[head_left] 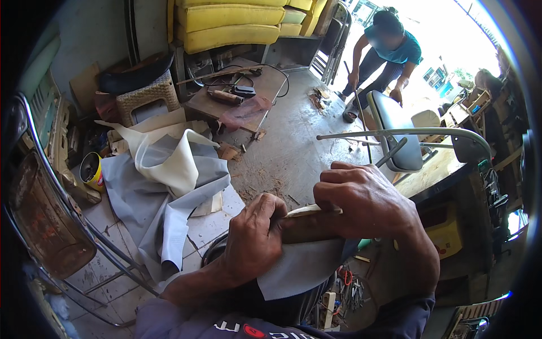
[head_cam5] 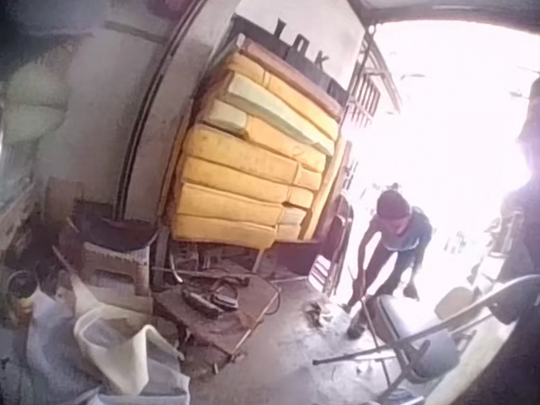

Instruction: The person reupholsters a furniture component by stretching black vinyl fabric over a foam and wood base, securing the fabric with a pneumatic stapler, and trimming the excess fabric with scissors.

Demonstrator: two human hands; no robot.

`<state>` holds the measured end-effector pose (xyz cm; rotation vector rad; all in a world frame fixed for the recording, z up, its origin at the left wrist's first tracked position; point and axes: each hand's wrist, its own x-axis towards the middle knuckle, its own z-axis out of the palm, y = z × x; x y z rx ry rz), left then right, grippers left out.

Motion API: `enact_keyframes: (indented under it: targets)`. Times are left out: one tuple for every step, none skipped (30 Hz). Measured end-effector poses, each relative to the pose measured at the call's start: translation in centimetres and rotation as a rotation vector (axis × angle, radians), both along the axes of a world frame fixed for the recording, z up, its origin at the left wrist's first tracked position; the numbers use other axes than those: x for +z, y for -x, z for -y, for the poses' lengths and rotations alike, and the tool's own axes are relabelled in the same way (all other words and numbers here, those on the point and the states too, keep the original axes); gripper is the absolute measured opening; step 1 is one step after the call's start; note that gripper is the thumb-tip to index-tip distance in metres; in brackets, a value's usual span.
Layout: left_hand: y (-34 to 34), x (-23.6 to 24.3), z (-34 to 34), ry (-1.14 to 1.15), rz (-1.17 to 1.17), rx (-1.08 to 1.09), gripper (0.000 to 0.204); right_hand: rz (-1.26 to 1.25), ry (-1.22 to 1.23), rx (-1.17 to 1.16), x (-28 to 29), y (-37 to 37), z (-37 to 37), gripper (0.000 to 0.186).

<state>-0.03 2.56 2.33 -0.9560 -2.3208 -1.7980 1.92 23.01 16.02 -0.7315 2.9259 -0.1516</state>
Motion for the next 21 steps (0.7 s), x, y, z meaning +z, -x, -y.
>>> enact_keyframes:
  targets:
    - [0.0,0.0,0.0,0.003,0.007,0.004,0.019,-0.017,0.016,0.043,0.0,0.1,0.0,0.018]
    - [0.0,0.0,0.0,0.01,-0.005,0.012,0.019,-0.034,0.031,0.085,0.1,0.3,0.0,0.018]
    - [0.0,-0.2,-0.1,0.017,-0.017,0.02,0.019,-0.051,0.045,0.127,0.1,0.4,0.0,0.018]
    - [0.0,-0.3,-0.2,0.024,-0.029,0.029,0.019,-0.127,0.05,0.176,-0.2,0.3,0.1,0.018]
    - [0.1,-0.5,-0.3,0.021,-0.037,0.031,0.019,-0.202,0.05,0.225,-0.6,0.1,0.3,0.017]
    - [0.2,-0.7,-0.3,0.019,-0.045,0.033,0.019,-0.277,0.05,0.276,-0.9,-0.2,0.4,0.017]
    - [0.3,-0.8,-0.4,0.017,-0.054,0.035,0.018,-0.253,0.033,0.318,-1.0,-0.6,0.6,0.016]
    - [0.3,-0.8,-0.4,0.012,-0.06,0.034,0.018,-0.216,-0.009,0.268,-1.1,-1.0,0.6,0.016]
    - [0.3,-0.7,-0.4,0.007,-0.066,0.033,0.018,-0.178,-0.052,0.217,-1.1,-1.4,0.4,0.018]
    - [0.3,-0.7,-0.4,0.002,-0.071,0.032,0.018,-0.14,-0.094,0.167,-1.1,-1.6,0.2,0.019]
    - [0.3,-0.7,-0.4,0.009,-0.073,0.029,0.019,-0.13,-0.174,0.152,-0.7,-1.6,-0.1,0.021]
    - [0.3,-0.8,-0.4,0.016,-0.075,0.027,0.021,-0.148,-0.155,0.132,-0.8,-1.6,-0.1,0.021]
    - [0.4,-0.8,-0.4,0.023,-0.077,0.024,0.023,-0.165,-0.137,0.113,-1.0,-1.5,-0.1,0.021]
    - [0.3,-0.8,-0.5,0.016,-0.09,0.028,0.027,-0.183,-0.117,0.1,-1.3,-1.3,-0.2,0.022]
    - [0.2,-0.7,-0.7,0.009,-0.103,0.033,0.031,-0.222,-0.11,0.116,-1.5,-1.2,-0.3,0.022]
    - [0.2,-0.6,-0.7,0.002,-0.117,0.038,0.035,-0.216,-0.117,0.13,-1.3,-1.3,-0.4,0.022]
    - [0.2,-0.7,-0.7,0.017,-0.119,0.019,0.038,-0.21,-0.126,0.141,-1.0,-1.5,-0.4,0.022]
    - [0.2,-0.8,-0.6,0.031,-0.122,0.001,0.041,-0.204,-0.134,0.153,-0.9,-1.5,-0.4,0.021]
    - [0.3,-0.8,-0.6,0.046,-0.124,-0.017,0.044,-0.219,-0.133,0.145,-0.8,-1.5,-0.4,0.021]
    - [0.2,-0.8,-0.6,0.042,-0.118,-0.015,0.042,-0.234,-0.131,0.133,-0.7,-1.4,-0.5,0.021]
    - [0.2,-0.7,-0.7,0.038,-0.111,-0.013,0.04,-0.248,-0.129,0.122,-0.7,-1.4,-0.5,0.021]
